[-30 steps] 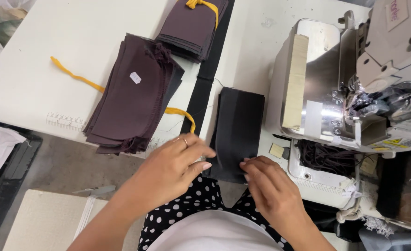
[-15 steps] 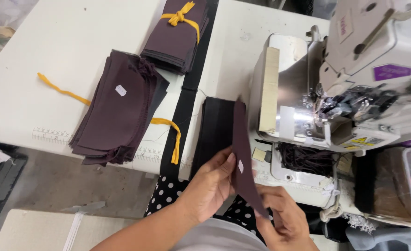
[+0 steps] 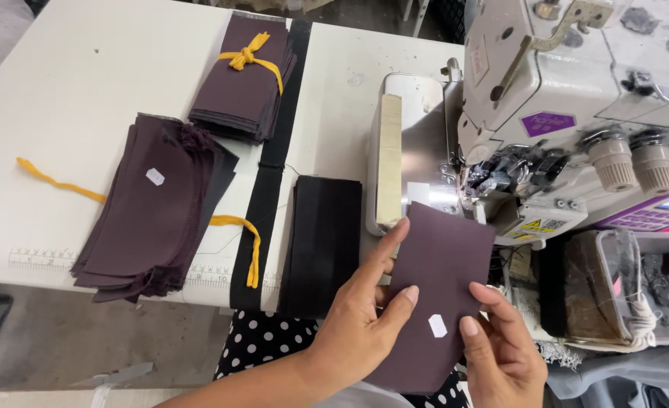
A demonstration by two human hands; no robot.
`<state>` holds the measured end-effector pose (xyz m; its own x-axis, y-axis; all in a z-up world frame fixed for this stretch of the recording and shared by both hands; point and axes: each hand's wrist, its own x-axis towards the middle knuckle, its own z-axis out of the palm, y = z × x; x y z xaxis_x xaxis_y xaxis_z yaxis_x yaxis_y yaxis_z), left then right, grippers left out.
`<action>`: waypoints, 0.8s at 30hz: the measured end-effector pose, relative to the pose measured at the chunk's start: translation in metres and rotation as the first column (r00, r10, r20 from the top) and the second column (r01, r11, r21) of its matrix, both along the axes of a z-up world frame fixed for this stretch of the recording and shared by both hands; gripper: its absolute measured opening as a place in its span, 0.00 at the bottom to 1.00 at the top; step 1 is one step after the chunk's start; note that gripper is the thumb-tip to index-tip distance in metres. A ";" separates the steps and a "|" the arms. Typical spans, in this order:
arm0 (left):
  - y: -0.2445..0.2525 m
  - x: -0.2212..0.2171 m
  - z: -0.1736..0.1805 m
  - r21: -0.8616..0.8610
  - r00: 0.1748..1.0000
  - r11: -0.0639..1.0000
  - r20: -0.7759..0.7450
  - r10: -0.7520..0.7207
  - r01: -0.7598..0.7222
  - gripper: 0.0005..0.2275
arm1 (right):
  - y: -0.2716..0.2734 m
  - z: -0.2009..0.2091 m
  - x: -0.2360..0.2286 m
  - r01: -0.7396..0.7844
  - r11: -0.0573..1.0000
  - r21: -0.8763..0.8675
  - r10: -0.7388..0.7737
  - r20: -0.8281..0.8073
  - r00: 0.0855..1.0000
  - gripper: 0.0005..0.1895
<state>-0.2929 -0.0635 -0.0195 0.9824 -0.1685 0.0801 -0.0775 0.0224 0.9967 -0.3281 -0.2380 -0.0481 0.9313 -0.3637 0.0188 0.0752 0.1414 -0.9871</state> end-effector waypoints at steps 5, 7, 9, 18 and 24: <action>-0.005 0.009 -0.001 0.104 0.995 0.994 -0.097 -0.029 0.039 0.25 | -0.012 0.006 0.017 -0.023 0.998 0.050 0.026 -0.059 0.998 0.24; -0.006 0.007 -0.004 0.139 0.994 0.990 0.109 -0.027 0.011 0.25 | -0.007 0.022 0.025 0.007 0.987 0.162 0.028 -0.208 0.978 0.25; -0.006 0.009 -0.006 0.149 0.993 0.989 0.116 -0.033 0.015 0.25 | -0.013 0.017 0.030 -0.016 0.989 0.144 0.044 -0.197 0.979 0.25; -0.004 0.017 -0.010 0.183 0.985 0.983 0.172 0.000 -0.032 0.25 | -0.022 0.005 0.037 -0.113 0.993 0.043 0.117 -0.115 0.986 0.25; -0.001 0.017 -0.013 0.205 0.976 0.978 0.217 -0.011 -0.035 0.26 | -0.025 0.001 0.031 -0.131 0.990 -0.055 0.120 -0.173 0.978 0.24</action>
<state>-0.2762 -0.0640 -0.0321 0.9477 -0.1922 0.2549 -0.2901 -0.1846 0.9390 -0.2966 -0.2628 -0.0472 0.9614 -0.2466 -0.1223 -0.1074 0.0732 -0.9915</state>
